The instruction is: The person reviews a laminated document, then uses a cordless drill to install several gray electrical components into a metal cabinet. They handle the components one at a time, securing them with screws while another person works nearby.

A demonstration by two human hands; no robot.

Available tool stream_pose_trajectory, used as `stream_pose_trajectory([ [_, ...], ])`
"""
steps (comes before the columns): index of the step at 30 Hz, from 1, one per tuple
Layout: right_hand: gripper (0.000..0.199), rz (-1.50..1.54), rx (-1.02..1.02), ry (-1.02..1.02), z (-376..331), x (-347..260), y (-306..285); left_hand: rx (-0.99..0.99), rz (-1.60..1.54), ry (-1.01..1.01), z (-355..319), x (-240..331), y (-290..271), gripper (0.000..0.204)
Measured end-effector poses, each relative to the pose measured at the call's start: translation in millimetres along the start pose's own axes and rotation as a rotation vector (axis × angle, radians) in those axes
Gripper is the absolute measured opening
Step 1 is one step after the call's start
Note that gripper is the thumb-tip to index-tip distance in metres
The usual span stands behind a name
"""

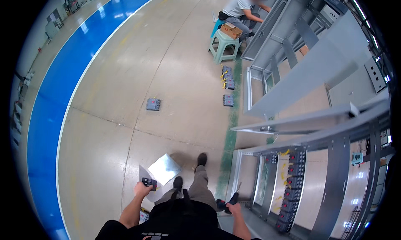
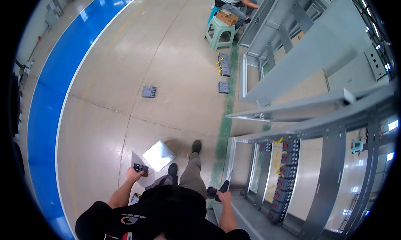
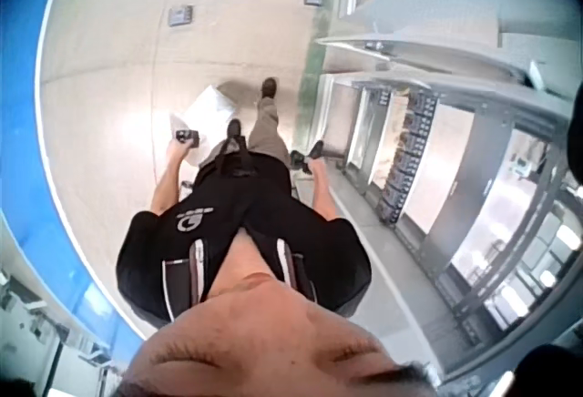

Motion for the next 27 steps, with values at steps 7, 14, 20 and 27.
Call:
stream_pose_trajectory([
  [7,0.082,-0.311,-0.185,-0.036,35.6,-128.3,-38.4,0.193,-0.115,-0.088,-29.3,82.9,-62.0,0.065],
  [14,0.079,-0.433,-0.192,-0.251,94.9,-264.7,-83.4,0.282,-0.337,-0.199,-24.6,115.0,-84.2,0.063],
  [20,0.066,-0.262,-0.123,-0.343,123.8,-292.4,-105.2,-0.051,-0.987,0.144,10.3,195.7,-116.9,0.056],
  [27,0.061,-0.209,-0.002,-0.209,165.4,-242.3,-111.9,-0.201,-1.435,0.388,-28.4,291.4,-171.4,0.065],
])
Point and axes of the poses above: each hand's wrist, its own z-axis towards the middle knuckle, its own y-axis out of the palm, x = y × z, the point moved 8 cm from there along z, towards the middle knuckle, and after that the axes turned 4 degrees about -x, right-handed, at the moved point
